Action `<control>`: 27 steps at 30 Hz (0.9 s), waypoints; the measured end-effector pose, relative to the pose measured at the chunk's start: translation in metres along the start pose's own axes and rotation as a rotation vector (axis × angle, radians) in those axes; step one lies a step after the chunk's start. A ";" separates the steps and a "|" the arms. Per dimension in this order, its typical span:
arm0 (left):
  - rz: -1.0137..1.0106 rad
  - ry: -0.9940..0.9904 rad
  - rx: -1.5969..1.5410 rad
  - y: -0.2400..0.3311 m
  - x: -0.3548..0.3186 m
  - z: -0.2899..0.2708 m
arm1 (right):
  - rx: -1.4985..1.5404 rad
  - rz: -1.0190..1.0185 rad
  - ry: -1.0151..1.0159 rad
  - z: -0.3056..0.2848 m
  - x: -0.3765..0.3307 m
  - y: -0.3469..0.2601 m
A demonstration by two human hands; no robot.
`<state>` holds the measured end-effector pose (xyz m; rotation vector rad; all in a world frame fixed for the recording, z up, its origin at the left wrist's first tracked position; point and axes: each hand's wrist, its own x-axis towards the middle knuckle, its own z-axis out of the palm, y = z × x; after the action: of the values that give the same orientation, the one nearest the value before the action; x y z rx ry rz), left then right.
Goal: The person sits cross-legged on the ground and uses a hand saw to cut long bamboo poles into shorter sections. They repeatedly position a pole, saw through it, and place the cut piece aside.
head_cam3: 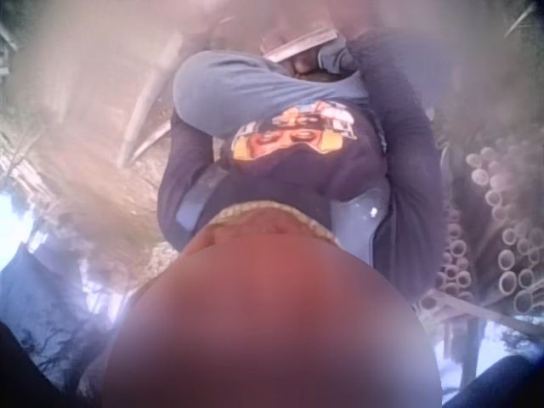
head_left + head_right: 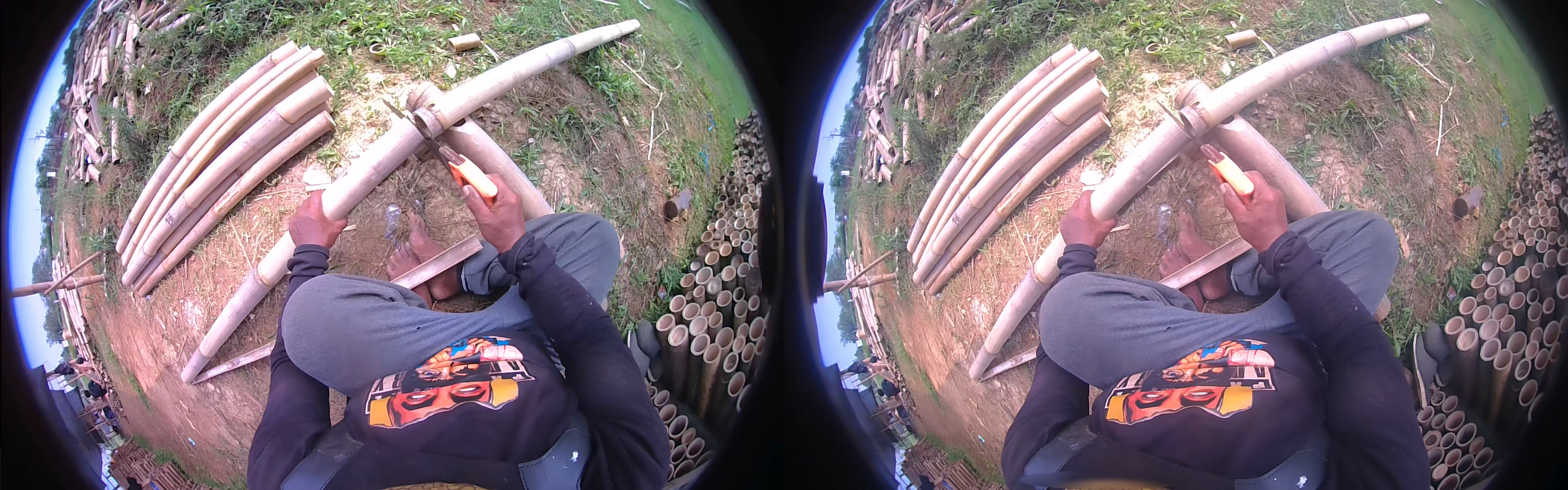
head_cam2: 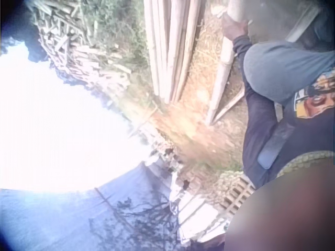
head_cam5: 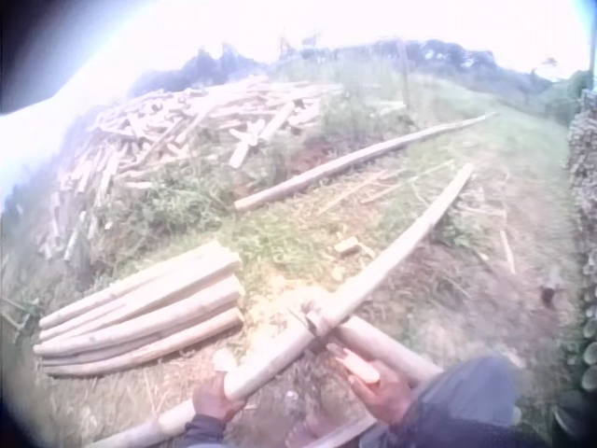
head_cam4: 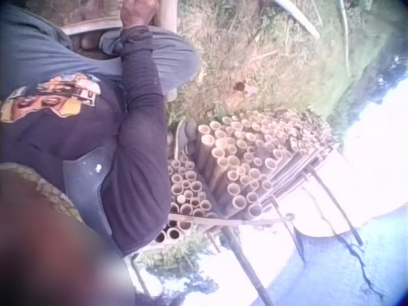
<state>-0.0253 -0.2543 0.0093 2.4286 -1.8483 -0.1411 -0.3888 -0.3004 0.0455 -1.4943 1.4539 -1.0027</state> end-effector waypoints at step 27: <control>-1.278 0.510 -0.262 -0.083 -0.150 0.078 | -0.636 -0.195 -0.684 0.020 0.073 0.082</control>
<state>0.0046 -0.0881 -0.0753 2.6447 0.0561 0.1445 -0.3979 -0.3741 -0.0373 -2.1804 1.1636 -0.0509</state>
